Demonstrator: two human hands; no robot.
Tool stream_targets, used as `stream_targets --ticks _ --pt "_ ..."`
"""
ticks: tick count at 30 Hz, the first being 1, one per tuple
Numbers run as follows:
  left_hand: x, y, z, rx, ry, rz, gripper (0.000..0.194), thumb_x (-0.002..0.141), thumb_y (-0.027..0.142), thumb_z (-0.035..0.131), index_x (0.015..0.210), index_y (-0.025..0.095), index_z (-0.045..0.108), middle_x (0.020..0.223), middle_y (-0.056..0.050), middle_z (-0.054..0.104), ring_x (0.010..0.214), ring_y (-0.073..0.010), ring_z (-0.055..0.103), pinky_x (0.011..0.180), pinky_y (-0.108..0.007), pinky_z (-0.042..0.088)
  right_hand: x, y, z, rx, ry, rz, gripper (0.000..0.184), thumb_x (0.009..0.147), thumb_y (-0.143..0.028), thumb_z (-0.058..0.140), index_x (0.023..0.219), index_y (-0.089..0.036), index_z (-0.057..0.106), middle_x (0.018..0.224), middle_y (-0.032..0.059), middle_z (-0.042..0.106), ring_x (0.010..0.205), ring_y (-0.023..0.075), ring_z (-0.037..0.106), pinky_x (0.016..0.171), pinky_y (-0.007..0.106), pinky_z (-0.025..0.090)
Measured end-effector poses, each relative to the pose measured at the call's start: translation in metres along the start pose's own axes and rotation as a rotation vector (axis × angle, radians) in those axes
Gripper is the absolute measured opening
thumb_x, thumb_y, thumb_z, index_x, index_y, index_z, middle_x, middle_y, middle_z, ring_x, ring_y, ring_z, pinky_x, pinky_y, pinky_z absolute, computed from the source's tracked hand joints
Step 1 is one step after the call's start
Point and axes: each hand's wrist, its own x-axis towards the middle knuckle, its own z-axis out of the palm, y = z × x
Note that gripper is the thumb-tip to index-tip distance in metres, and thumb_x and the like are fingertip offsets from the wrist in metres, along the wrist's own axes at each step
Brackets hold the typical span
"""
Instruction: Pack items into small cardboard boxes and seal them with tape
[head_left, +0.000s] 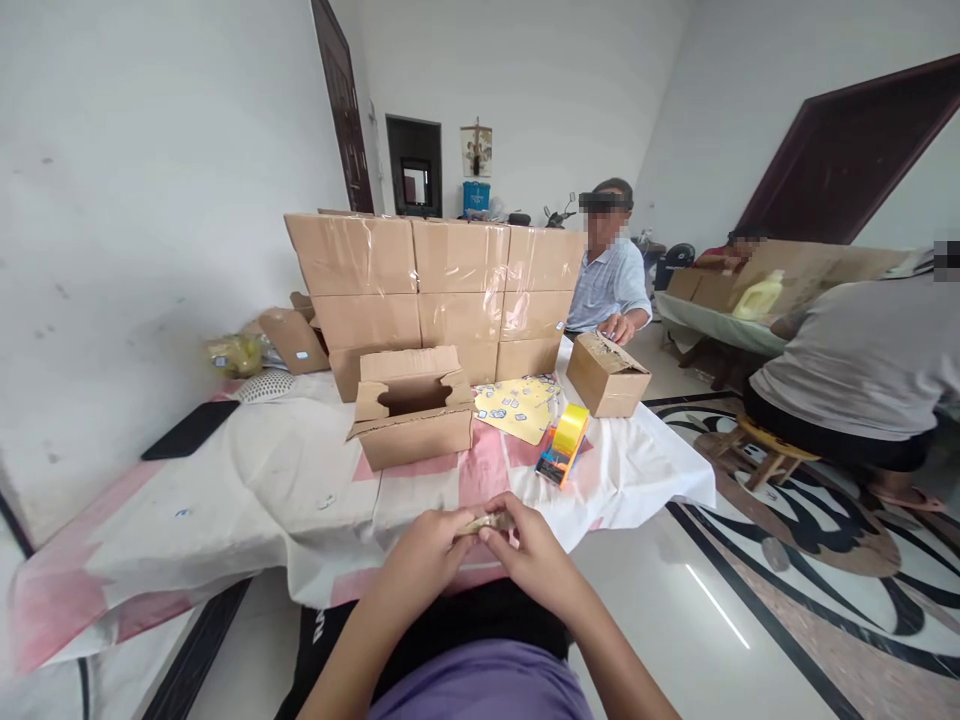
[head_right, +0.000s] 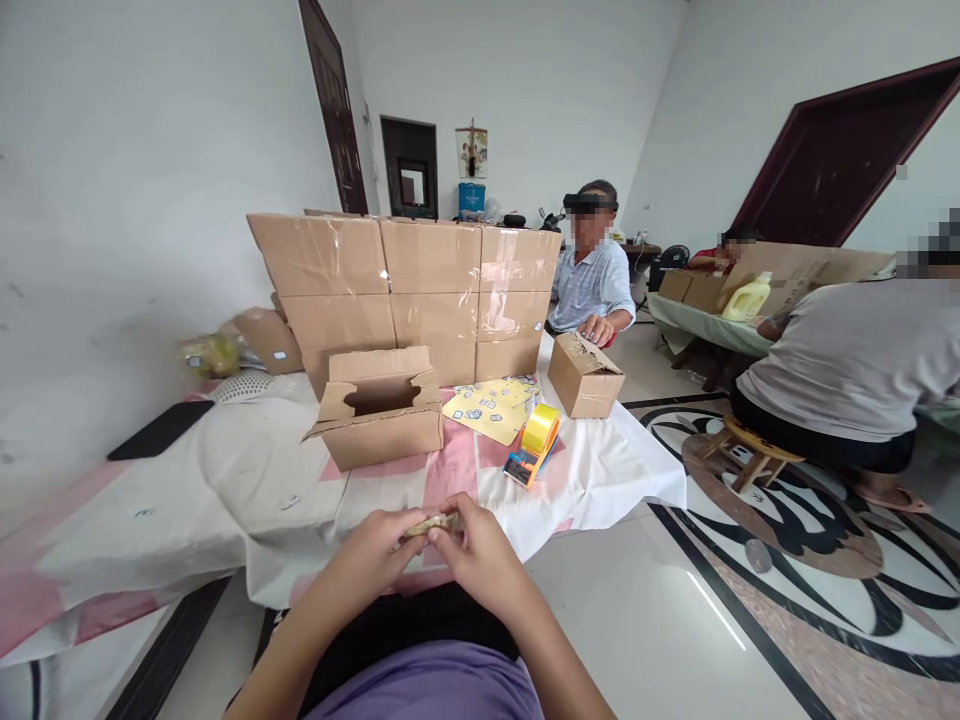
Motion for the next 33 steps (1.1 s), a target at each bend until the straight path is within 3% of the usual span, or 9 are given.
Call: stream_targets --ticks 4,9,11,16,19,22,26,29,33 --pt "-0.002 -0.011 0.012 0.197 0.058 0.048 0.028 0.100 0.017 0.043 0.083 0.020 0.066 0.082 -0.005 0.074 0.075 -0.0219 0.069 0.065 -0.029 0.038 0.004 0.001 0.001 0.085 -0.091 0.140 0.028 0.091 -0.045 0.062 0.091 -0.017 0.066 0.075 0.0016 0.063 0.066 0.0146 0.053 0.061 0.026 0.038" --pt "-0.007 -0.011 0.012 0.464 0.396 0.311 0.028 0.092 0.005 0.046 0.079 0.020 0.066 0.073 -0.002 0.067 0.067 -0.0211 0.063 0.062 -0.032 0.036 0.012 -0.003 0.000 0.576 -0.222 0.406 0.038 0.079 -0.053 0.073 0.080 -0.019 0.058 0.053 -0.0066 0.046 0.047 0.0077 0.030 0.045 0.023 0.017" --pt "-0.008 -0.008 0.007 0.456 0.408 0.363 0.029 0.091 0.003 0.046 0.079 0.019 0.067 0.073 -0.002 0.067 0.068 -0.0204 0.062 0.062 -0.032 0.036 0.013 -0.003 0.002 0.639 -0.196 0.406 0.038 0.078 -0.052 0.075 0.076 -0.018 0.057 0.051 -0.0069 0.045 0.047 0.0069 0.028 0.046 0.024 0.014" --pt "-0.012 0.007 -0.015 0.056 0.083 0.050 0.026 0.086 0.011 0.056 0.100 0.026 0.072 0.094 0.000 0.075 0.085 -0.0188 0.067 0.073 -0.027 0.042 0.013 0.007 0.012 0.447 -0.102 0.200 0.041 0.083 -0.056 0.072 0.076 -0.018 0.058 0.056 -0.0061 0.046 0.053 0.0089 0.035 0.053 0.023 0.026" --pt "-0.014 0.014 -0.024 -0.117 -0.033 -0.026 0.034 0.079 0.017 0.064 0.111 0.030 0.069 0.101 0.002 0.073 0.090 -0.0185 0.064 0.078 -0.026 0.042 0.011 0.011 0.015 0.214 -0.013 0.019 0.032 0.092 -0.046 0.064 0.079 -0.018 0.059 0.068 -0.0020 0.056 0.065 0.0125 0.048 0.063 0.025 0.037" --pt "-0.012 0.011 -0.023 -0.125 -0.038 -0.120 0.011 0.085 0.023 0.056 0.083 0.023 0.067 0.078 0.002 0.068 0.075 -0.0173 0.059 0.069 -0.027 0.037 0.008 0.009 0.014 -0.028 -0.022 -0.132 0.022 0.100 -0.032 0.055 0.084 -0.020 0.064 0.081 0.0009 0.065 0.077 0.0152 0.057 0.071 0.026 0.040" --pt "-0.004 0.000 -0.011 -0.194 -0.049 -0.159 0.031 0.092 0.036 0.051 0.066 0.020 0.058 0.065 0.000 0.065 0.065 -0.0170 0.059 0.062 -0.027 0.034 0.004 0.008 0.007 -0.358 -0.018 -0.317 0.022 0.104 -0.025 0.048 0.090 -0.022 0.065 0.086 0.0027 0.066 0.081 0.0170 0.059 0.075 0.028 0.041" --pt "0.003 -0.005 0.007 -0.336 -0.020 -0.108 0.031 0.092 0.036 0.052 0.067 0.020 0.061 0.064 0.000 0.068 0.064 -0.0161 0.061 0.063 -0.026 0.037 0.002 0.010 -0.002 -0.438 -0.001 -0.310 0.021 0.104 -0.023 0.048 0.091 -0.022 0.064 0.087 0.0029 0.066 0.082 0.0177 0.060 0.076 0.028 0.042" --pt "0.010 -0.011 0.033 -0.381 0.144 -0.044 0.025 0.088 0.030 0.056 0.068 0.020 0.067 0.065 0.000 0.069 0.064 -0.0159 0.060 0.065 -0.027 0.039 -0.003 0.010 -0.013 -0.377 -0.005 -0.205 0.013 0.099 -0.021 0.055 0.106 -0.024 0.065 0.098 0.0032 0.067 0.087 0.0177 0.062 0.076 0.028 0.046"
